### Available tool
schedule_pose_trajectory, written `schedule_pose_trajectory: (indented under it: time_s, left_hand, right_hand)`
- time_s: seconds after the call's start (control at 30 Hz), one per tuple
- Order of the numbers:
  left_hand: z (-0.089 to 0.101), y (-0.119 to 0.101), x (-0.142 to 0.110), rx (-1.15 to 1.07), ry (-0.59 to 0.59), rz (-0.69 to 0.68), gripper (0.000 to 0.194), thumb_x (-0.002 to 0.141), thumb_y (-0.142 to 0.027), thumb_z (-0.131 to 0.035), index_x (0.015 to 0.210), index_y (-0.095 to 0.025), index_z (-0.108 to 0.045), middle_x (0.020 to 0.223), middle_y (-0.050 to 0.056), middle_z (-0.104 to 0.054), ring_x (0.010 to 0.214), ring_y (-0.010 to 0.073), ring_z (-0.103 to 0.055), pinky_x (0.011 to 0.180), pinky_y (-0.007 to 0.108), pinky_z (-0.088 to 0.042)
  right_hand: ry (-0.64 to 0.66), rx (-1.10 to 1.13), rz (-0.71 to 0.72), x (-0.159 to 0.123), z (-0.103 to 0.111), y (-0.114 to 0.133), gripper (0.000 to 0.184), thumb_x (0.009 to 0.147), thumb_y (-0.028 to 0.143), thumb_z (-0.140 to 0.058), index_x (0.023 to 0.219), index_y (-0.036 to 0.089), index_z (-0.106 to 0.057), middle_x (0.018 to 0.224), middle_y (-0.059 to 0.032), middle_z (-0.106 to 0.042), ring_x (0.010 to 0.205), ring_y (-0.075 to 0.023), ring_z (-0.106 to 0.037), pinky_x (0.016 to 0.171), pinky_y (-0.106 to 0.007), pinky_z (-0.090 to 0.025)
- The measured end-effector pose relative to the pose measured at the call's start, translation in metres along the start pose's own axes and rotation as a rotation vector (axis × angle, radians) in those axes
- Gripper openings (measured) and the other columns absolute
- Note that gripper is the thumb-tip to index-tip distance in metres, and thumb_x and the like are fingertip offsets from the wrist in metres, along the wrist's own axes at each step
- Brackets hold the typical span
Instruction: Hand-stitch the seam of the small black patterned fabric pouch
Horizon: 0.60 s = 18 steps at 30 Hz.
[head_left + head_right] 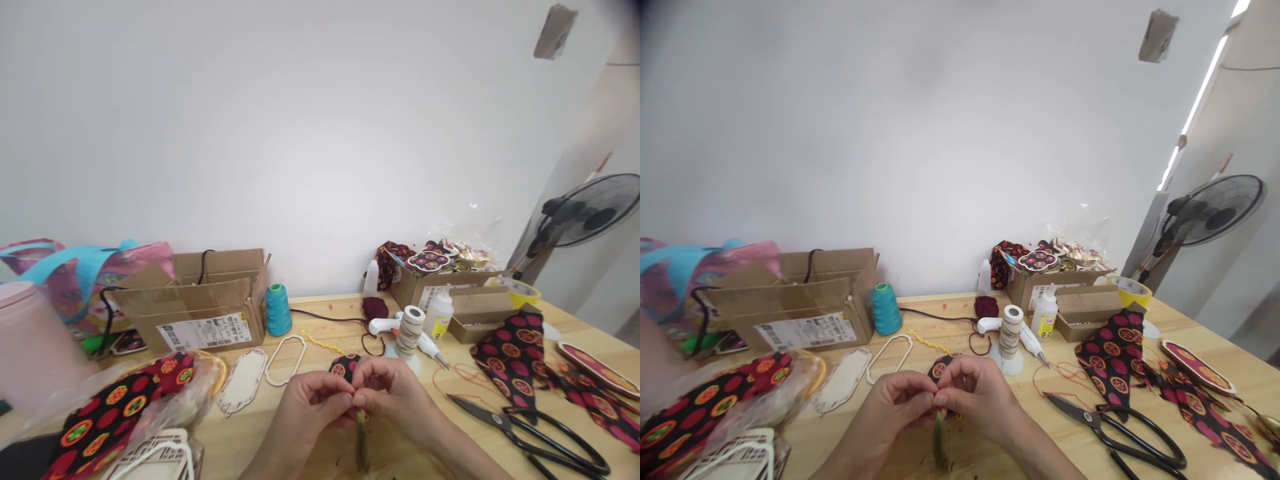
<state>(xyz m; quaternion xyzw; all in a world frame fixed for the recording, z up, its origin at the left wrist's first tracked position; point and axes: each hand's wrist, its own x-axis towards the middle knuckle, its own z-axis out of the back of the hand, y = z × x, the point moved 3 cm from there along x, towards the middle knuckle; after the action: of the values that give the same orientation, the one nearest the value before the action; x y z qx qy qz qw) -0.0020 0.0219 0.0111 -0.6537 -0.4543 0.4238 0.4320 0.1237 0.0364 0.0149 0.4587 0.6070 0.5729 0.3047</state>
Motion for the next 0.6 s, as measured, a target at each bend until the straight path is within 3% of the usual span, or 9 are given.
schedule_pose_trajectory:
  time_s: [0.27,0.6]
  left_hand:
    - [-0.001,-0.003,-0.001,0.016,0.038,-0.039,0.011,0.061,-0.024,-0.067,0.060,-0.014,-0.064,0.055,-0.001,-0.063,0.054,0.0090,-0.057,0.050,0.015,-0.045]
    - [-0.001,-0.003,0.001,-0.011,0.032,-0.067,0.012,0.060,-0.024,-0.067,0.061,-0.012,-0.065,0.057,0.001,-0.065,0.052,0.0089,-0.056,0.052,0.017,-0.046]
  right_hand:
    - [-0.041,-0.125,0.058,-0.004,-0.004,0.013,0.026,0.061,0.037,-0.065,0.055,0.015,-0.053,0.053,0.0043,-0.048,0.047,-0.0062,-0.044,0.045,-0.018,-0.035]
    - [-0.087,-0.640,0.425,-0.007,0.001,0.027,0.024,0.073,0.034,-0.055,0.056,0.017,-0.055,0.053,0.0005,-0.052,0.054,-0.0115,-0.046,0.050,-0.022,-0.035]
